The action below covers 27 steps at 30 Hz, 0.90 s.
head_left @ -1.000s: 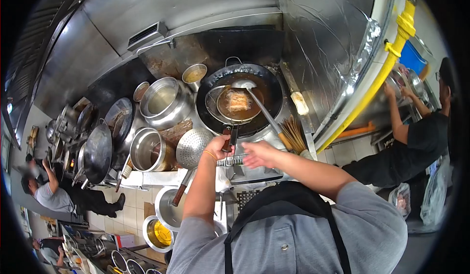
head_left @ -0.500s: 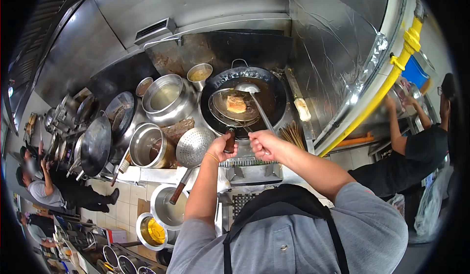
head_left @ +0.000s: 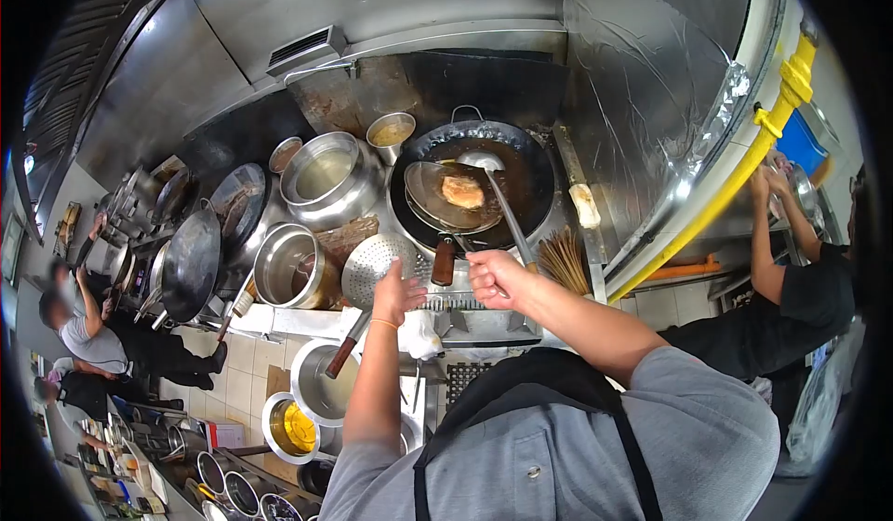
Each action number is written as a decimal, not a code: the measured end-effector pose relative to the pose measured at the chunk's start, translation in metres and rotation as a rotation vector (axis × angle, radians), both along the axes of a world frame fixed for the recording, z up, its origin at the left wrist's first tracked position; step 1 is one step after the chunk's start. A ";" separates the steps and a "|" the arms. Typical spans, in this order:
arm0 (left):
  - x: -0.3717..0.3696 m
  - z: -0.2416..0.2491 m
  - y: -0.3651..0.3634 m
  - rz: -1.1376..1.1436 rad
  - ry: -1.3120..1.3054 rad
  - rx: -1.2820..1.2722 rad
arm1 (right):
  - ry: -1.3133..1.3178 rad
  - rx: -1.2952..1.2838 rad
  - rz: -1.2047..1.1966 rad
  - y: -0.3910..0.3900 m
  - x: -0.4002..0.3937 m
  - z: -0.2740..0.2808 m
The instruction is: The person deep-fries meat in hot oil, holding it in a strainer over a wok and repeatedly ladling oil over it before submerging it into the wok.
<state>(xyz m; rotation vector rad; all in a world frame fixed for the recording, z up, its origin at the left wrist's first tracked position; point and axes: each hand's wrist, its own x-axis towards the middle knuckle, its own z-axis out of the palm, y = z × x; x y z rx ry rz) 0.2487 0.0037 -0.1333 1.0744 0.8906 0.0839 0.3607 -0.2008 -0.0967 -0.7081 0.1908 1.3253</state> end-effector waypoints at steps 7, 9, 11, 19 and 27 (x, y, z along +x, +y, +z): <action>-0.029 0.005 -0.001 0.149 -0.006 0.290 | 0.232 0.420 0.106 0.004 0.012 0.000; -0.026 0.001 -0.001 0.080 0.001 0.290 | 0.240 0.444 0.135 -0.002 0.016 0.000; -0.018 -0.008 -0.004 0.055 -0.010 0.229 | 0.244 0.465 0.161 -0.011 0.019 0.004; 0.050 -0.022 -0.029 -0.259 0.007 -0.143 | -0.087 0.117 0.298 -0.062 0.069 0.041; 0.057 -0.012 -0.025 -0.146 0.131 0.902 | -0.526 -0.174 0.267 -0.038 0.043 0.070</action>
